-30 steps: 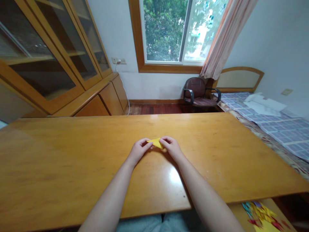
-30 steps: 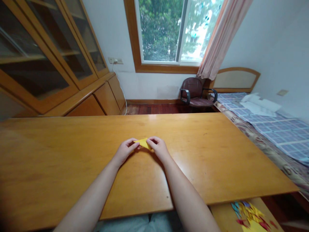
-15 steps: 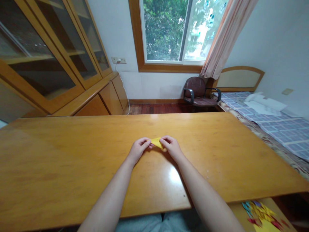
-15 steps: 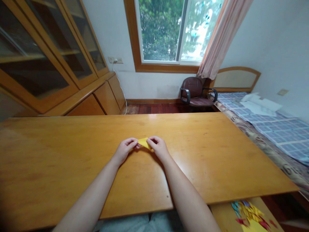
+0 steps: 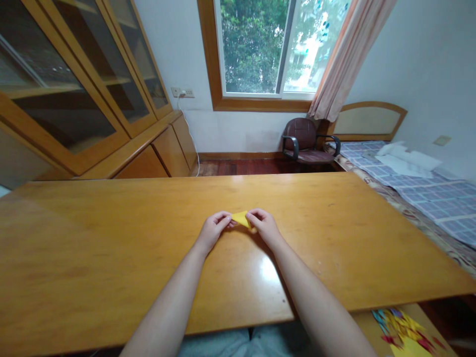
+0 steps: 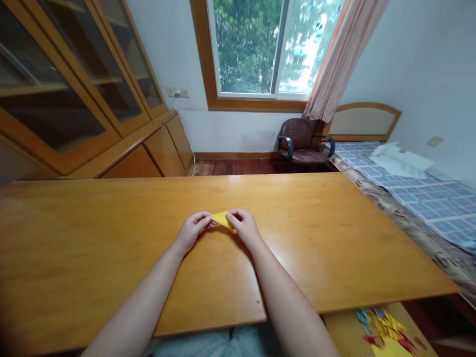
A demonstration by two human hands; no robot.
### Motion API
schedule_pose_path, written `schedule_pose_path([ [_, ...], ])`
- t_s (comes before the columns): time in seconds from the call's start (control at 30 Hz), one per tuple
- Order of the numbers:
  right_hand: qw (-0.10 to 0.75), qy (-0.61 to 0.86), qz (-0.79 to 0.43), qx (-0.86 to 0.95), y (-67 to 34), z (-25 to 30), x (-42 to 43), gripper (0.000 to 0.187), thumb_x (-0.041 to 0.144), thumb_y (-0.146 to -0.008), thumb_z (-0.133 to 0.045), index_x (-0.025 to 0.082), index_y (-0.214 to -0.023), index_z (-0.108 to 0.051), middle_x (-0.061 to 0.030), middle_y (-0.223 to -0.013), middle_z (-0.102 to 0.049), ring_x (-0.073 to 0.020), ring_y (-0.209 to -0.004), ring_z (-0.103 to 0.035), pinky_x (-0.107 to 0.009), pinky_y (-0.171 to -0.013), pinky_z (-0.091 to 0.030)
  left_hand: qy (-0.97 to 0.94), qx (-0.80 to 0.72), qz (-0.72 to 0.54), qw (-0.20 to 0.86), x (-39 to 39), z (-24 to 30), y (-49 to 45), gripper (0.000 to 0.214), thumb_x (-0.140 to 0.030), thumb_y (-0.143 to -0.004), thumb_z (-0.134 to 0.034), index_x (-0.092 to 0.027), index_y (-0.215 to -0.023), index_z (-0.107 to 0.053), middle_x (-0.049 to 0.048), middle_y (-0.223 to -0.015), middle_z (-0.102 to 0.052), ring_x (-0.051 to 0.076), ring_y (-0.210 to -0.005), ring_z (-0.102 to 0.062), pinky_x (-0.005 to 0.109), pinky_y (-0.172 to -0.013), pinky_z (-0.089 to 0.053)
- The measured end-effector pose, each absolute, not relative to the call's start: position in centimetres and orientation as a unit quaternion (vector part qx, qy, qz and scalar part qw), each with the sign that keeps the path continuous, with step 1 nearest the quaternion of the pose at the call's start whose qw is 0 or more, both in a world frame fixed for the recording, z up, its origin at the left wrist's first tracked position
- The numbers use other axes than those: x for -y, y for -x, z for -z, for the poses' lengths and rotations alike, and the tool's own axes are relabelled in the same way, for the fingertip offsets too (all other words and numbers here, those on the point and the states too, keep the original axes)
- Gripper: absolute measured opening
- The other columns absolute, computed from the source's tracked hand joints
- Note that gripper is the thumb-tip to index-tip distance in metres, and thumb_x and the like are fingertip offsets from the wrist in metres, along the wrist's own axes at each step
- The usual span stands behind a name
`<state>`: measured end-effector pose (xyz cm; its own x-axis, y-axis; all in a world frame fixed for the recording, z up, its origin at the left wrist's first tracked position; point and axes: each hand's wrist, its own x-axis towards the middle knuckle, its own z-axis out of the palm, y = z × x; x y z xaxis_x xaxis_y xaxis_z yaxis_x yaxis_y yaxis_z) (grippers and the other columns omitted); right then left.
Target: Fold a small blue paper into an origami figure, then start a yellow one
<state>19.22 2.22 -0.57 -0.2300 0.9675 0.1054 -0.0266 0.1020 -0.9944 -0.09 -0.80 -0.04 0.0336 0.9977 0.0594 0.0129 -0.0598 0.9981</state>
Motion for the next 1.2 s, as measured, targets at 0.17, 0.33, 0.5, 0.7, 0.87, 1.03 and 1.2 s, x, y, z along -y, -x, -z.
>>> schedule_pose_path([
  [0.17,0.457,0.404,-0.529,0.590,-19.17,0.74,-2.13,0.027,0.043,-0.077,-0.067,0.016,-0.075,-0.067,0.0002,-0.067,-0.061,-0.0143,-0.064,-0.053,-0.026,-0.063,-0.042,-0.571,-0.507,-0.484,0.428,1.00,-0.12,-0.12,0.027,-0.042,-0.077,-0.068,-0.016,-0.085,-0.069,0.0034,-0.082,-0.070,0.019,-0.079,-0.063,0.027,-0.075,-0.048],
  [0.33,0.438,0.402,-0.507,0.624,-19.05,0.83,-1.98,0.024,0.040,-0.078,-0.066,0.017,-0.076,-0.068,-0.0010,-0.071,-0.064,-0.0155,-0.068,-0.056,-0.027,-0.066,-0.043,-0.594,-0.529,-0.452,0.403,0.86,0.38,-0.20,0.028,-0.045,-0.077,-0.068,-0.017,-0.083,-0.069,0.0034,-0.083,-0.070,0.020,-0.080,-0.063,0.028,-0.075,-0.048],
  [0.5,0.428,0.404,-0.498,0.637,-19.02,0.72,-1.96,0.023,0.040,-0.078,-0.066,0.017,-0.075,-0.068,-0.0012,-0.070,-0.064,-0.0158,-0.067,-0.056,-0.027,-0.066,-0.043,-0.614,-0.531,-0.443,0.381,0.80,0.53,-0.05,0.024,-0.041,-0.078,-0.066,-0.017,-0.078,-0.068,0.0017,-0.078,-0.068,0.018,-0.076,-0.061,0.027,-0.071,-0.046],
  [0.7,0.426,0.404,-0.486,0.647,-19.01,0.88,-2.10,0.023,0.039,-0.079,-0.065,0.017,-0.075,-0.068,-0.0019,-0.072,-0.065,-0.0163,-0.068,-0.056,-0.027,-0.067,-0.043,-0.618,-0.526,-0.436,0.390,0.78,0.45,-0.04,0.024,-0.041,-0.080,-0.065,-0.017,-0.078,-0.066,0.0011,-0.076,-0.066,0.018,-0.075,-0.060,0.026,-0.071,-0.046],
  [0.87,0.429,0.404,-0.491,0.642,-18.93,0.95,-2.11,0.023,0.039,-0.079,-0.065,0.017,-0.075,-0.068,-0.0014,-0.071,-0.065,-0.0161,-0.068,-0.056,-0.027,-0.066,-0.042,-0.614,-0.523,-0.440,0.395,0.73,0.57,0.01,0.023,-0.040,-0.080,-0.065,-0.017,-0.078,-0.066,0.0011,-0.077,-0.066,0.018,-0.076,-0.060,0.026,-0.073,-0.046],
  [1.03,0.428,0.407,-0.494,0.638,-18.97,0.83,-2.00,0.023,0.040,-0.079,-0.065,0.017,-0.076,-0.068,-0.0007,-0.069,-0.064,-0.0154,-0.066,-0.055,-0.026,-0.064,-0.042,-0.612,-0.526,-0.440,0.393,0.87,0.48,-0.02,0.024,-0.042,-0.079,-0.065,-0.017,-0.078,-0.067,0.0017,-0.077,-0.067,0.018,-0.077,-0.060,0.026,-0.073,-0.046],
  [1.2,0.425,0.410,-0.491,0.640,-19.02,0.75,-1.96,0.023,0.039,-0.079,-0.066,0.017,-0.075,-0.068,-0.0008,-0.069,-0.064,-0.0153,-0.066,-0.055,-0.026,-0.063,-0.042,-0.610,-0.526,-0.443,0.393,0.96,0.13,-0.16,0.024,-0.042,-0.079,-0.066,-0.017,-0.078,-0.067,0.0017,-0.077,-0.067,0.018,-0.076,-0.060,0.026,-0.072,-0.046],
])
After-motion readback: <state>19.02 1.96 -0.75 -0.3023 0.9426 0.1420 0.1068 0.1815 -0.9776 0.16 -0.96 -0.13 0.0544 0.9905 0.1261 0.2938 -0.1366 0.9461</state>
